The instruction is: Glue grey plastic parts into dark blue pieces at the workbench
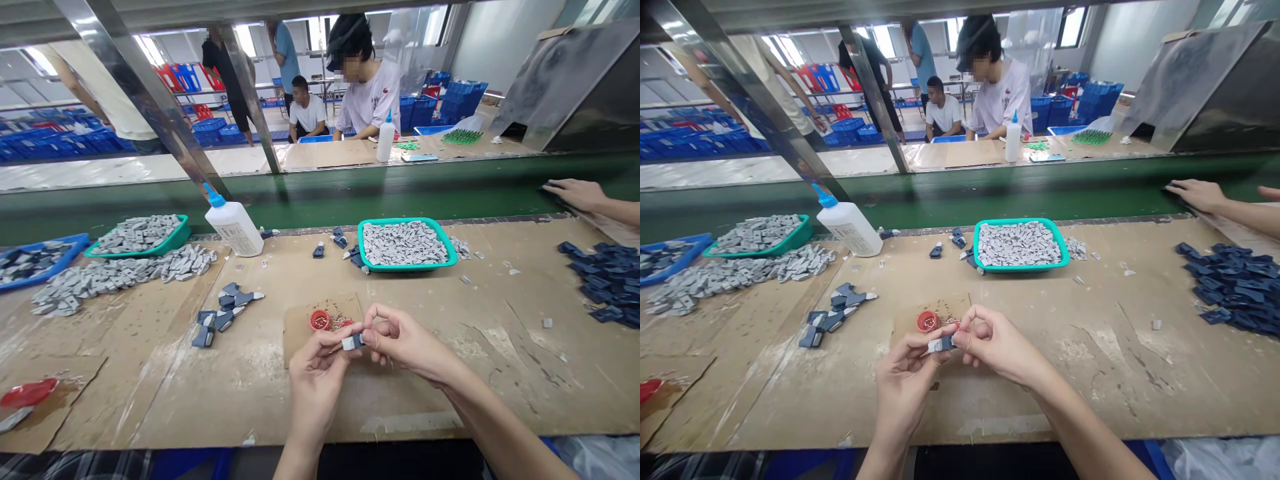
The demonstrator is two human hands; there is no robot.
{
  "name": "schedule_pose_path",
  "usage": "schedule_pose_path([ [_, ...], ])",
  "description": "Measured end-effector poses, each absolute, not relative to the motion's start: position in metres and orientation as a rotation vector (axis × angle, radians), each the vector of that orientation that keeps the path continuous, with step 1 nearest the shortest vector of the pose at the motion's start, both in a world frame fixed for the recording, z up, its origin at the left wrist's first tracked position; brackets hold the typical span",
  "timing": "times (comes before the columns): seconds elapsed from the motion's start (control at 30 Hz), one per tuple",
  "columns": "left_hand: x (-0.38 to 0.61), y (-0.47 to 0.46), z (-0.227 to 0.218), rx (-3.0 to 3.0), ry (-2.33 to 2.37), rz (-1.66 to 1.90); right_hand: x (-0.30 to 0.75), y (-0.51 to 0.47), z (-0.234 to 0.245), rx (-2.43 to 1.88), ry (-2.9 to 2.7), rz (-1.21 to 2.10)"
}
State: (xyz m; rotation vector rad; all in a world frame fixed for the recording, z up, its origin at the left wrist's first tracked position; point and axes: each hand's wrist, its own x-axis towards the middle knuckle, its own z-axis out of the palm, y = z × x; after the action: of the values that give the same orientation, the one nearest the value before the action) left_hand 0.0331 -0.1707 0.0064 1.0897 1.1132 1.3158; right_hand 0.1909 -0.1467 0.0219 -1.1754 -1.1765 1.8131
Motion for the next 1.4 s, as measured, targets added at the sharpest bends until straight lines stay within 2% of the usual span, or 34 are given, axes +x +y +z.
schedule_pose_path([
  [0.33, 0.034, -0.162, -0.002, 1.044, 1.027, 1.211, 0.202, -0.145, 0.010, -1.071, -1.170, 1.955],
  [0.7, 0.032, -0.149, 0.008, 1.001, 1.005, 1.026, 0.206, -0.143, 0.014, -1.186, -1.316, 1.784],
  [0.97, 0.039, -0.152, 0.008, 0.989, 1.032, 1.097, 0.201, -0.150, 0.012, -1.086, -1.131, 1.828],
  [1.1, 0.039, -0.154, 0.009, 0.977, 1.046, 1.164, 0.197, -0.155, 0.018, -1.104, -1.078, 1.714],
  [1.4, 0.041, -0.158, 0.021, 1.132, 1.043, 1.155, 0.204, -0.166, 0.025, -1.129, -1.056, 1.673],
])
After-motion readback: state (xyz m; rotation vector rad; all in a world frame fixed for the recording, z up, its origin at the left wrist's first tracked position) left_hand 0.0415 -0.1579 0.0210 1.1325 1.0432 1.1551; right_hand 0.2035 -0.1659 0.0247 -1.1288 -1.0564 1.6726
